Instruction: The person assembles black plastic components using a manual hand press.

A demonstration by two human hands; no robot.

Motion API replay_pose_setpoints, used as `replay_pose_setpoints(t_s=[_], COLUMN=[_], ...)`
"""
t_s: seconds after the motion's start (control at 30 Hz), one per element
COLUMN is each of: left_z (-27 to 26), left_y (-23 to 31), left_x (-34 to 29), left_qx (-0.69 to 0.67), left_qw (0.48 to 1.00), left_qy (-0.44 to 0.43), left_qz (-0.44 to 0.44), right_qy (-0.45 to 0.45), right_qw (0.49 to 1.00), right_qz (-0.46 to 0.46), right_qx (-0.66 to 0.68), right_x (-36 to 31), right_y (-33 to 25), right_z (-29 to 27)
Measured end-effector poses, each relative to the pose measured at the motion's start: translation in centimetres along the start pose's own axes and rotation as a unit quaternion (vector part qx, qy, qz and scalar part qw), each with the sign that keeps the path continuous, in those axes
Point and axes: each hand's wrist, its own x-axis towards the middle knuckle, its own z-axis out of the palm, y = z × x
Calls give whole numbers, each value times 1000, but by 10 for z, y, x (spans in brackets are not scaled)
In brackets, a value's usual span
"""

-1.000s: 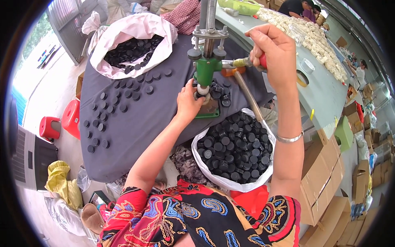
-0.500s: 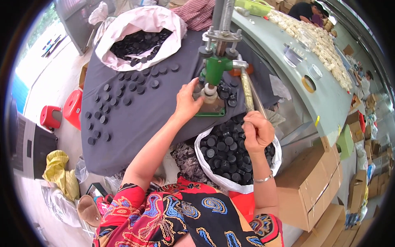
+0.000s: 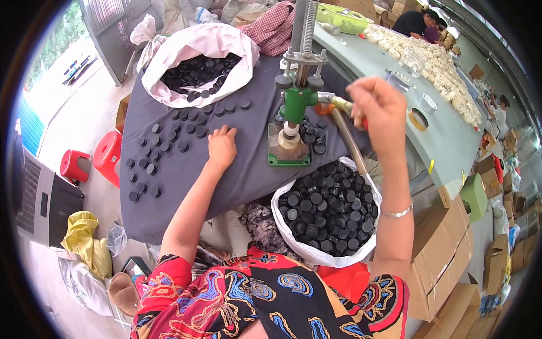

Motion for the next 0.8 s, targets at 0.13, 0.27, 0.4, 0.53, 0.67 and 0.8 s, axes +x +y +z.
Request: replay_pose_setpoints(t_s=[0.13, 0.27, 0.4, 0.53, 0.67, 0.8], left_z=[-8, -10, -18, -38, -30, -18], left_y=[10, 8, 32, 91, 115, 125], left_x=[-12, -11, -5, 7, 13, 22], left_qx=[-87, -112, -249, -361, -349, -293], left_qw=[995, 990, 961, 931, 936, 955], left_qy=[46, 14, 26, -10, -41, -36], left_qz=[4, -89, -116, -44, -31, -36], right_qy=[-15, -32, -33, -27, -31, -25], right_qw=[999, 998, 998, 998, 998, 998], right_qz=[2, -8, -17, -23, -19, -26], right_qx=[36, 45, 51, 52, 60, 60], right_x=[31, 42, 43, 41, 42, 42], right_y=[-6, -8, -6, -8, -8, -6], right_z=[-5, -4, -3, -4, -1, -3])
